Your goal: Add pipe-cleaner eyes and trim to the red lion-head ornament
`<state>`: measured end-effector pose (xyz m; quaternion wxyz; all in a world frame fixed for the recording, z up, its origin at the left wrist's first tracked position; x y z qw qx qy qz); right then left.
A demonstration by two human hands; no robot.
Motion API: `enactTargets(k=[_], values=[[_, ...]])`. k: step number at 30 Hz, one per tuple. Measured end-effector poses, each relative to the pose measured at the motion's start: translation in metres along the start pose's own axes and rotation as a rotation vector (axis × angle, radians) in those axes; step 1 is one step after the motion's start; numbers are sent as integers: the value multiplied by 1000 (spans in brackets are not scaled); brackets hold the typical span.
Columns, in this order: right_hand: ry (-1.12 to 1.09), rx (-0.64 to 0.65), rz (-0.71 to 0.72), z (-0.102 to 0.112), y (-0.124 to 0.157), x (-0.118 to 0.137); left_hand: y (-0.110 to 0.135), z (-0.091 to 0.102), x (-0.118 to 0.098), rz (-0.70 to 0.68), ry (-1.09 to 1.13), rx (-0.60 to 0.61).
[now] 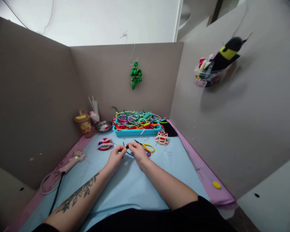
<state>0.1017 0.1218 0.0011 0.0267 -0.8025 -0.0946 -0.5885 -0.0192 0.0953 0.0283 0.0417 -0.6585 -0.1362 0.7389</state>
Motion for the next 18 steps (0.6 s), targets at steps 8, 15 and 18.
enactTargets(k=[8,15,18], values=[[98,280,-26,-37,16,-9,-1,1,34,285,444,-13],[220,181,-38,-23,12,-5,0,1,31,312,378,33],[271,174,-12,-21,12,0,-4,11,19,235,243,12]])
Point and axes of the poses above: each hand's wrist, its own y-axis away from the middle knuckle, its own z-axis out of the back of the hand, x = y × z, the point moved 10 cm from there along -y, towards the middle knuckle, and after that the axes turned 3 degrees about -z, right-handed, at the moved point
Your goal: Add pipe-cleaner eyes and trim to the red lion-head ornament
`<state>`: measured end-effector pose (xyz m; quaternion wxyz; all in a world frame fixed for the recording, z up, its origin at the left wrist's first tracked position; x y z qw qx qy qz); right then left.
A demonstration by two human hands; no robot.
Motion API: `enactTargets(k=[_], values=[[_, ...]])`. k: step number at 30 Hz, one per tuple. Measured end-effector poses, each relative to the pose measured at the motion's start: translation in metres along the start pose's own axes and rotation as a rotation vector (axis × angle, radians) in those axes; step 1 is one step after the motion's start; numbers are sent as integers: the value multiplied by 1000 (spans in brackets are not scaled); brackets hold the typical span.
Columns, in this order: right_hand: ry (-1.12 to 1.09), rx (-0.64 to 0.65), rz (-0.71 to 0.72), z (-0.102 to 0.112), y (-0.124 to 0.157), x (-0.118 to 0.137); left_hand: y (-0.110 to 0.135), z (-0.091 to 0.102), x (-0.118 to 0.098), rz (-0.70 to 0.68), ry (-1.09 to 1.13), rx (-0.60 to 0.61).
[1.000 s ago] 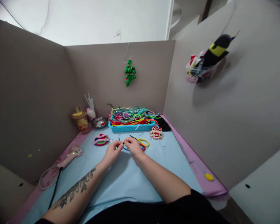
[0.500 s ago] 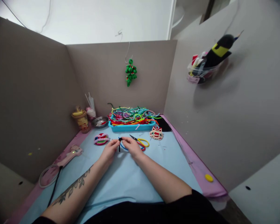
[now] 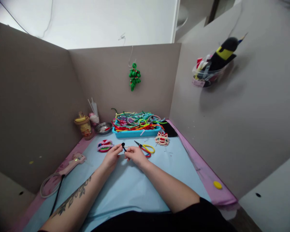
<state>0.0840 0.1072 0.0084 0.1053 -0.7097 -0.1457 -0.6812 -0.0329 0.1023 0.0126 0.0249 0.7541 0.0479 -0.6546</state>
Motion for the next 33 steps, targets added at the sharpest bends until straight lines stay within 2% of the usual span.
enactTargets(k=[5,9,13,17,23,26,33], values=[[111,31,7,-2,-2,-2,-4,4,-22,-174,-239,30],[187,-20,53,7,-4,1,-6,13,-28,-230,-398,-14],[298,-60,142,17,-6,13,-8,12,-29,-259,-493,26],[485,-71,180,23,-6,23,-7,3,-35,-360,-622,88],[811,-11,331,17,1,42,3,-27,-35,-476,-793,325],[915,18,373,13,4,46,4,-29,-34,-471,-769,366],[853,-21,347,20,0,42,-8,-7,-28,-284,-557,240]])
Point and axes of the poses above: each hand's wrist, its own y-axis away from the middle knuckle, its own z-axis out of the back of the hand, x = y × z, the point moved 10 cm from there along -y, towards the middle knuckle, and after that the axes turned 3 degrees about -z, right-handed, at the moved point
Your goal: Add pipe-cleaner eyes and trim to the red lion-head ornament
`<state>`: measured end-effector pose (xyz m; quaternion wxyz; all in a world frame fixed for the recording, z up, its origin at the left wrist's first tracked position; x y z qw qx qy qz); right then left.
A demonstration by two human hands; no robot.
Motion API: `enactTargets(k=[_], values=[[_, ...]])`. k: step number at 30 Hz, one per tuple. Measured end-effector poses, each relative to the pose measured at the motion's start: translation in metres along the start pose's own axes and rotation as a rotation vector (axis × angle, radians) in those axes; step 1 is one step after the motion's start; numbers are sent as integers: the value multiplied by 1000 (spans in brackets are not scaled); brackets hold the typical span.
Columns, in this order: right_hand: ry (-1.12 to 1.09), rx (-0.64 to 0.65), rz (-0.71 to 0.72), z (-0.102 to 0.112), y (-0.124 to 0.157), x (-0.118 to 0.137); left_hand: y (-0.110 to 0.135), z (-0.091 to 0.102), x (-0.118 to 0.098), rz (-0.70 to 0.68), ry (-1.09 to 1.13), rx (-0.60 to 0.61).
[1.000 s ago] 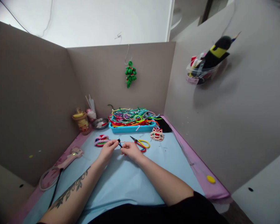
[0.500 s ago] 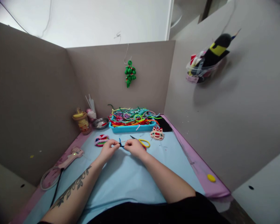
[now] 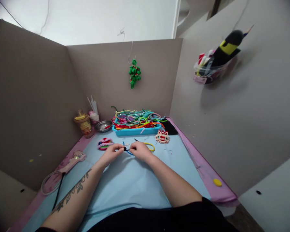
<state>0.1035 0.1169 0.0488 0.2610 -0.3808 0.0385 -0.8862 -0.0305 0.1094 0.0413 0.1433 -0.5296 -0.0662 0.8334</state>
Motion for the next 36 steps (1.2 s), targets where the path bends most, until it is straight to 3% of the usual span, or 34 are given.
enactTargets(k=[6,11,15,19,22,25,29,32,36], values=[[-48,-36,-33,0,1,-3,1,1,7,80,46,-16],[-73,-11,-22,-6,1,-1,2,3,1,59,-13,-56],[-86,-46,-117,12,-4,-20,3,5,-2,60,-27,-71],[278,-76,-315,40,-2,-53,2,6,-2,47,-68,-87],[477,41,-401,35,2,-72,1,4,0,39,-74,-84],[535,101,-436,24,3,-81,2,5,3,69,-55,-91],[513,99,-483,25,3,-87,1,12,5,93,-17,-135],[456,-6,-434,37,0,-79,1,23,9,94,41,-232],[39,-79,-376,31,-2,-64,4,40,24,100,189,-407]])
Point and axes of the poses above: each hand's wrist, its own y-axis away from the middle knuckle, its own z-axis out of the back of the hand, x = y × z, the point moved 10 cm from there along -y, towards the middle knuckle, and after that the axes turned 3 degrees about -z, right-handed, at the moved point
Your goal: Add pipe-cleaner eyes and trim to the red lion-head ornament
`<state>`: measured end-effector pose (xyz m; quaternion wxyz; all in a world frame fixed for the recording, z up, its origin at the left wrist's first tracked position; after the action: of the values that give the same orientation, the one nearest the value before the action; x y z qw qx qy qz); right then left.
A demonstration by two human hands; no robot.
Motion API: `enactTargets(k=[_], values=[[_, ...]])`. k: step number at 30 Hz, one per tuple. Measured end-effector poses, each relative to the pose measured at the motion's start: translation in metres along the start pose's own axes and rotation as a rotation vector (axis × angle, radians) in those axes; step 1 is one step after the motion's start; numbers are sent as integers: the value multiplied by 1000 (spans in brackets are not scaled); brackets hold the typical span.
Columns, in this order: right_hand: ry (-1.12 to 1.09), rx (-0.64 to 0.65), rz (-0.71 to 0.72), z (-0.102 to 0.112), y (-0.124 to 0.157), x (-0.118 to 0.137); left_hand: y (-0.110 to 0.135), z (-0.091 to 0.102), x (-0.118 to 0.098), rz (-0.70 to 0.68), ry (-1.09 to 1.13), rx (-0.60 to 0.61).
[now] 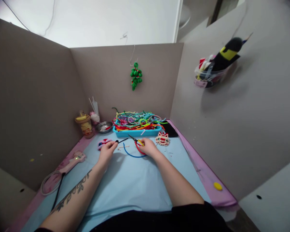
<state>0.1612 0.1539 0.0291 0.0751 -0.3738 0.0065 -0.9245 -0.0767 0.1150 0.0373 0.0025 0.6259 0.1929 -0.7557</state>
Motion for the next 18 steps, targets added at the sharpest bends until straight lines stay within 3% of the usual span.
enactTargets(k=[3,6,10,18], values=[[-462,223,-116,-35,13,8,-3,16,7,-3,120,-127],[-742,451,-191,-69,36,30,-4,25,13,27,190,-193],[-806,551,-151,-84,60,56,-4,28,8,-1,154,-210],[-769,581,-53,-93,69,67,3,21,-10,-83,73,-170]])
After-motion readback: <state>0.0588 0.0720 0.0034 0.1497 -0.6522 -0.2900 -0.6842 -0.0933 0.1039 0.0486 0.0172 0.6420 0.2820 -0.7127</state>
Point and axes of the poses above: each hand's wrist, its own y-axis away from the middle knuckle, its own z-axis out of the back of the hand, x = y × z, the point moved 10 cm from there along -y, towards the middle knuckle, and after that the axes turned 3 degrees about -z, right-handed, at the moved point
